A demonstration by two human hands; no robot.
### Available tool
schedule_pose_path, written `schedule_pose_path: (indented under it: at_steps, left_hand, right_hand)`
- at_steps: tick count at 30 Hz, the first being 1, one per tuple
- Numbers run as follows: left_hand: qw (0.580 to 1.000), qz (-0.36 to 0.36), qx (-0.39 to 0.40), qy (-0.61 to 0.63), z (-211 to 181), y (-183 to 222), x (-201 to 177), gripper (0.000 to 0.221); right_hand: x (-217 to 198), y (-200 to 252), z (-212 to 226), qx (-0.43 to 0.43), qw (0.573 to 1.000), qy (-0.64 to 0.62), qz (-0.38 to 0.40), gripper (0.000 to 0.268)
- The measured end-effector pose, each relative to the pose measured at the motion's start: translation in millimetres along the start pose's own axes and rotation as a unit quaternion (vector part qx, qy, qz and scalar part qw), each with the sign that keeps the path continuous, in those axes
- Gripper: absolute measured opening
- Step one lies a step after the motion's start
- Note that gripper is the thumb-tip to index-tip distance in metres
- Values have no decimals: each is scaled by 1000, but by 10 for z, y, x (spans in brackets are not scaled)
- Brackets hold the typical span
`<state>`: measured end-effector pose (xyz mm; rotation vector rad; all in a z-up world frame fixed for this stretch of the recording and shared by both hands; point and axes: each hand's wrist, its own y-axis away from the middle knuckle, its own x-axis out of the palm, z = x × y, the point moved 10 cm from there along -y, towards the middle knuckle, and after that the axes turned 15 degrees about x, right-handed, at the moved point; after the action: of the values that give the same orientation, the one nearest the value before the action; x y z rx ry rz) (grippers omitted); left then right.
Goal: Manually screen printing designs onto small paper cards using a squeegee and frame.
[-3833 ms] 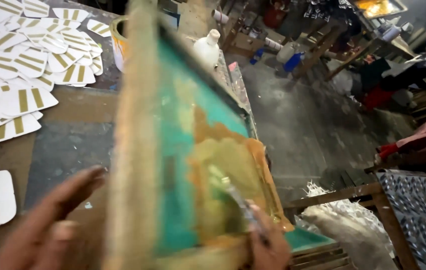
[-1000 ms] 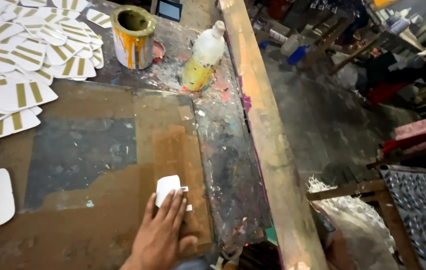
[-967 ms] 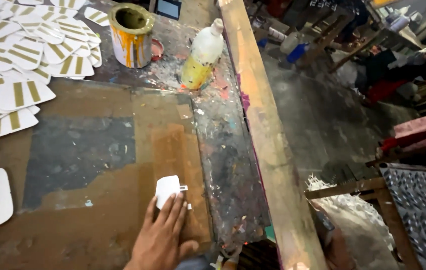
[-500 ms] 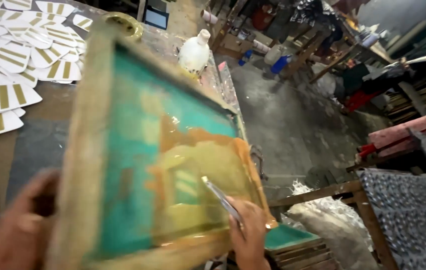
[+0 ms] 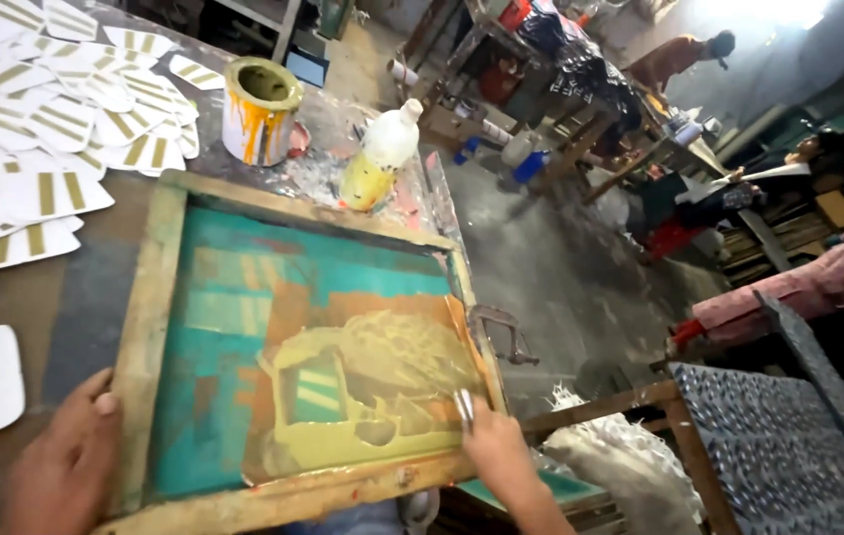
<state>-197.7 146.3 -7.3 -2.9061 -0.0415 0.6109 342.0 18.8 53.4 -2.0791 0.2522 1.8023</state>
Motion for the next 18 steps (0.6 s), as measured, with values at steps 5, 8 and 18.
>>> schedule_pose_path:
  at_steps: [5, 8, 18]
  left_hand:
    - [1000, 4, 6, -2, -187, -8, -75, 63]
    - [1000, -9, 12, -9, -150, -11, -87, 62]
    - [999, -50, 14, 1, -435, 79, -127, 54]
  right_hand:
    - [-122, 50, 1101, -94, 995, 32, -5, 17]
    - [-316, 234, 1876, -219, 972, 43, -77, 9]
    - [-724, 246, 1305, -38, 934, -353, 40, 27]
